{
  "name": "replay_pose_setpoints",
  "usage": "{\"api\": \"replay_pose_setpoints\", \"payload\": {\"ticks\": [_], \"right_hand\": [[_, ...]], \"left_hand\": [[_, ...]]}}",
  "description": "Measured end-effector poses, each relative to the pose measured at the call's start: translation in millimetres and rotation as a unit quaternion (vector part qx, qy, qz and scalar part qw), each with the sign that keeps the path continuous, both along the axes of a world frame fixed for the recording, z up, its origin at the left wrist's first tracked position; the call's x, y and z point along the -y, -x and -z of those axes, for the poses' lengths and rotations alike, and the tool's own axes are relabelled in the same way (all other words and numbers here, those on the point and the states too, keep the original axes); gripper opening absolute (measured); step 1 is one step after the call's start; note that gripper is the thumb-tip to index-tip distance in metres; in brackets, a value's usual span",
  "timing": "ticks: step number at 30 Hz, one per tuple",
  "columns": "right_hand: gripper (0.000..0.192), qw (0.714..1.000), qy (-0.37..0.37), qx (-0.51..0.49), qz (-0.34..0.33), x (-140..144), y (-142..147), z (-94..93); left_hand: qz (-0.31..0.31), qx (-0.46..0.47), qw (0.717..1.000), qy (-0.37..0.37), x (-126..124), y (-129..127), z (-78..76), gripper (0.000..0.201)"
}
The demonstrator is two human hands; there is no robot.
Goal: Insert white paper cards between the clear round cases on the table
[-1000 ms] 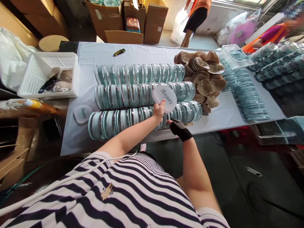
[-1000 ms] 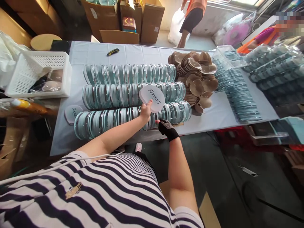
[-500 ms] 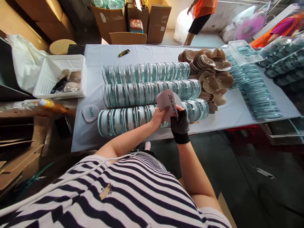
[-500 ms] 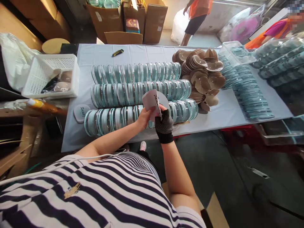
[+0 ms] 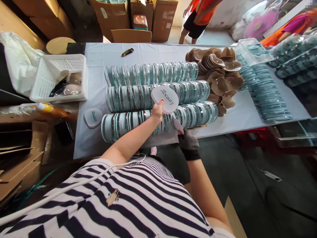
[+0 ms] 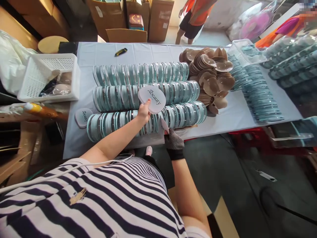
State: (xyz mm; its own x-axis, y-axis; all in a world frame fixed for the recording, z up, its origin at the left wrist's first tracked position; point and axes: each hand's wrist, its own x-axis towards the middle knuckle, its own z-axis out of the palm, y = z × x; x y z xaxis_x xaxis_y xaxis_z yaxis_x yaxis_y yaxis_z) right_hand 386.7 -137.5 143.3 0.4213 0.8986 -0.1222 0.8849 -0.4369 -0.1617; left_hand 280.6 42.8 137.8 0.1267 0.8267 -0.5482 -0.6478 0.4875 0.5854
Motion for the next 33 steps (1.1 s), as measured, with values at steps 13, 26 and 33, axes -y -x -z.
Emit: {"api": "replay_pose_setpoints", "payload": {"ticks": [13,26,33], "right_hand": [[0.022,0.998,0.02,-0.048,-0.04,-44.5,0.5,20.6],[0.025,0.76,0.119,-0.633,0.085,-52.9,-6.9,28.9],[0.041,0.745,0.036,-0.665,0.04,-56.0,-16.4,12.6]], "left_hand": [[0.014,0.016,1.0,-0.009,2.9,1.1,-2.2,0.024],[-0.002,0.03,0.999,-0.029,6.8,-0.9,7.6,0.03],[-0.012,0.002,0.997,-0.075,2.7,-9.1,24.0,0.025]]}}
